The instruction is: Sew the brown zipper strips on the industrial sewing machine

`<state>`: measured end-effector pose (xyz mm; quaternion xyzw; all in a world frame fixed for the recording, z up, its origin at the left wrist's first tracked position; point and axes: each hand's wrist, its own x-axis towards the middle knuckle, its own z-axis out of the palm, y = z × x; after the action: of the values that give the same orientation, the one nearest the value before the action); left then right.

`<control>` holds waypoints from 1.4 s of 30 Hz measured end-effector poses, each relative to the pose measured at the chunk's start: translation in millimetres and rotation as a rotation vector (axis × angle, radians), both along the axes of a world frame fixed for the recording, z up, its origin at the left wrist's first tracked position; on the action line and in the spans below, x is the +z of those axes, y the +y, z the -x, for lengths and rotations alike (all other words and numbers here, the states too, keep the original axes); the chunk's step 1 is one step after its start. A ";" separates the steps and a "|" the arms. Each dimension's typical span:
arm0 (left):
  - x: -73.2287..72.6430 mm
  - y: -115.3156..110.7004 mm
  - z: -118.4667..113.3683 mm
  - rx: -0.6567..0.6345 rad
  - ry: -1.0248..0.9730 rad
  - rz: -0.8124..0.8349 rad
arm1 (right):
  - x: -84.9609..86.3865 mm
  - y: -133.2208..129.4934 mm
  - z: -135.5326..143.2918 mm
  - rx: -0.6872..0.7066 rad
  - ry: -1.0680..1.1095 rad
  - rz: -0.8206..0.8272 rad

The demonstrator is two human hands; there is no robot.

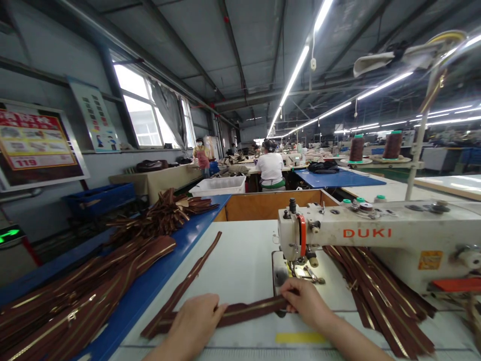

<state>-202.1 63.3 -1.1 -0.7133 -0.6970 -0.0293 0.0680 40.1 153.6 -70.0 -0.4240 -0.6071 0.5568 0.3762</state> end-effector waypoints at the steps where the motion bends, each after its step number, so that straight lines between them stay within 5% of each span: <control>1: -3.3 2.2 -2.4 -0.015 0.060 -0.046 | -0.7 0.9 -3.2 -0.001 0.010 0.008; 6: -17.5 16.2 -30.5 -0.142 0.101 -0.232 | 0.7 3.7 -12.0 0.008 0.028 0.018; 11: -29.5 28.6 -79.8 -0.624 -0.090 -0.256 | 1.5 12.8 -16.7 0.024 -0.015 0.061; 14: -39.4 39.8 -100.7 -0.763 -0.160 -0.239 | 2.1 17.4 -22.1 0.039 -0.037 0.070; 22: -51.6 60.5 -107.6 -0.712 -0.330 -0.239 | 12.0 13.2 -48.4 -0.023 -0.087 -0.064; 30: -50.9 64.9 -108.5 -0.624 -0.507 -0.223 | 17.6 4.1 -62.6 0.022 -0.362 -0.587; 42: -47.1 65.3 -105.0 -0.558 -0.639 -0.112 | 15.6 9.7 -62.9 0.037 -0.467 -0.643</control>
<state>-97.2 128.6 -48.3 -0.8247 -0.4607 -0.3039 -0.1236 103.0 163.3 -54.4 -0.3886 -0.8273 0.2336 0.3316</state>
